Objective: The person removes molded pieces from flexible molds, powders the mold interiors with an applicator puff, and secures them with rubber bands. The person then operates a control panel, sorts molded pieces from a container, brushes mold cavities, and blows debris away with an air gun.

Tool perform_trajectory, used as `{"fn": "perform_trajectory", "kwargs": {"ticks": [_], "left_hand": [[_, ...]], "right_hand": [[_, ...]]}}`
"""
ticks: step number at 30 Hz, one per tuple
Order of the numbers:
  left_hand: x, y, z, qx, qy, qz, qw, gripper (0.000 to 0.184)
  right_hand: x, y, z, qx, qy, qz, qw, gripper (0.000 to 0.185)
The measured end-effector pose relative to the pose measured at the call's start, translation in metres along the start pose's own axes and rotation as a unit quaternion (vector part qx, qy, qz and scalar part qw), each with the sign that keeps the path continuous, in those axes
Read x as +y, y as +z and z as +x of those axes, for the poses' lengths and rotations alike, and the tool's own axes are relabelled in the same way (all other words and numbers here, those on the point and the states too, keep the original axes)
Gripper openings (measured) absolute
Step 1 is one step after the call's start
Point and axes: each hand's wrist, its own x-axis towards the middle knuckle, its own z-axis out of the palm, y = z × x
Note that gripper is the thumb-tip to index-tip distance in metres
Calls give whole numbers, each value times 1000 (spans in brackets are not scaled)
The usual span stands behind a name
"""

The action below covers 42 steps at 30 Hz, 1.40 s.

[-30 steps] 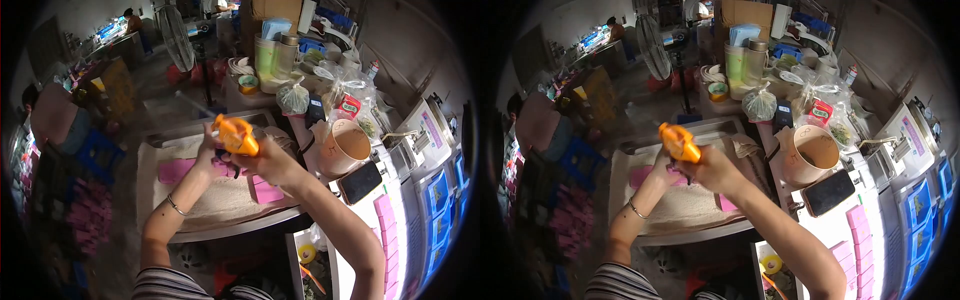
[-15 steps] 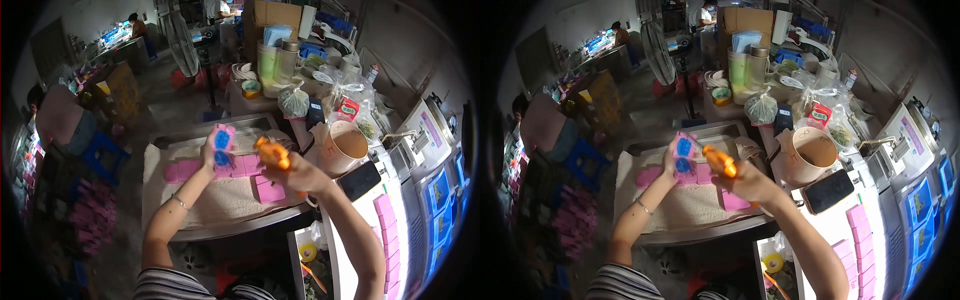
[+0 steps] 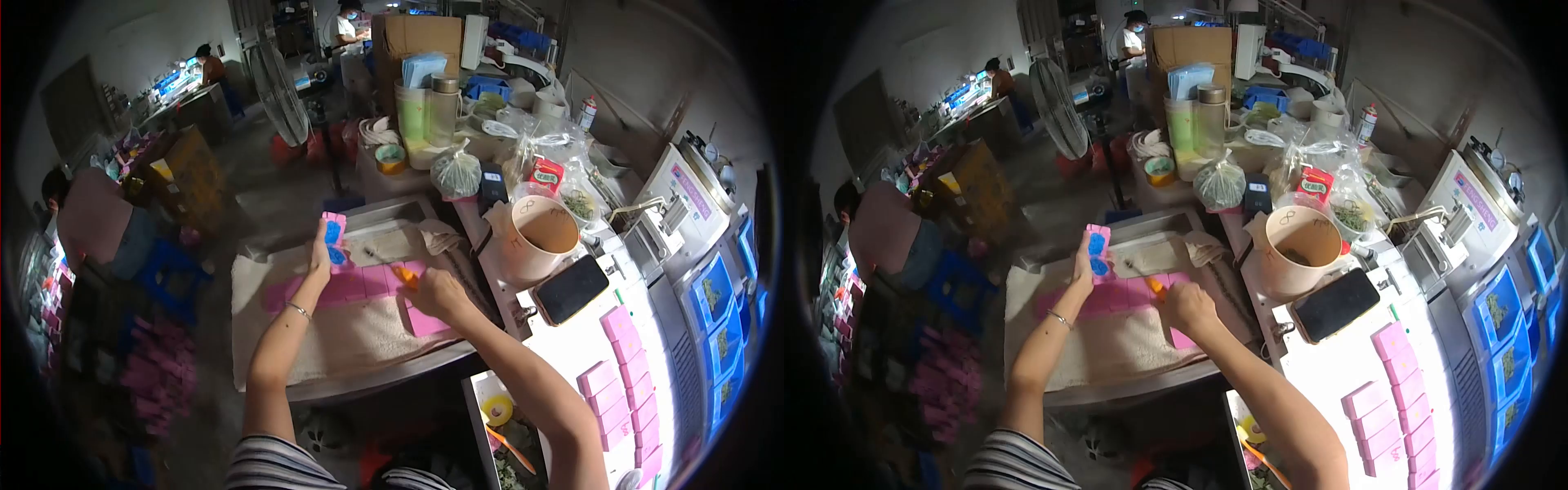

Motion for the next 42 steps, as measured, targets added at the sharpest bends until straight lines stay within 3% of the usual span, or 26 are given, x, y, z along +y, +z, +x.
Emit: {"fn": "perform_trajectory", "kwargs": {"ticks": [2,5,8,10,11,13,14,16,17,19,21,23,27,31,35,37,41,42], "left_hand": [[6,8,5,8,8,-5,1000,69],[-1,8,-2,5,-34,-6,999,65],[25,8,-27,-50,-24,-32,998,71],[45,5,-50,-262,-118,-199,937,71],[52,8,-58,-261,-125,-198,936,71],[71,22,-70,-333,-13,-43,942,67],[87,36,-87,-305,52,48,950,57],[103,51,-92,-305,54,89,947,54],[111,59,-95,-309,57,131,940,51],[127,79,-101,-277,88,77,954,39],[129,92,-77,-259,220,144,929,36],[121,98,-40,-244,205,135,938,32],[81,110,24,-239,248,124,931,30],[76,115,53,-205,283,181,919,30],[71,124,82,-219,311,156,912,29],[73,130,99,-214,354,242,878,27],[104,141,100,-262,324,294,860,23],[103,142,103,-281,316,300,855,23]], "right_hand": [[0,-4,4,-20,-39,-12,999,46],[5,-5,-3,93,27,40,994,45],[17,-24,7,56,59,117,990,44],[27,-29,11,58,-27,112,992,41],[30,-33,15,61,-42,107,992,42],[22,-46,23,25,-47,114,992,41],[22,-44,34,21,-46,115,992,41],[23,-38,59,111,-196,153,962,37],[13,-52,64,78,-146,65,984,39],[7,-62,74,104,-67,60,991,38],[6,-58,82,312,-90,-69,943,40],[9,-61,58,294,-65,-40,953,37],[40,-28,2,123,-117,-62,984,30],[49,-24,-52,77,-77,-10,994,18],[56,-15,-66,58,-61,-22,996,14],[50,-15,-71,51,-82,-7,995,17],[49,-8,-74,12,-99,-2,995,19],[45,-11,-74,-19,-66,-12,998,21]]}}
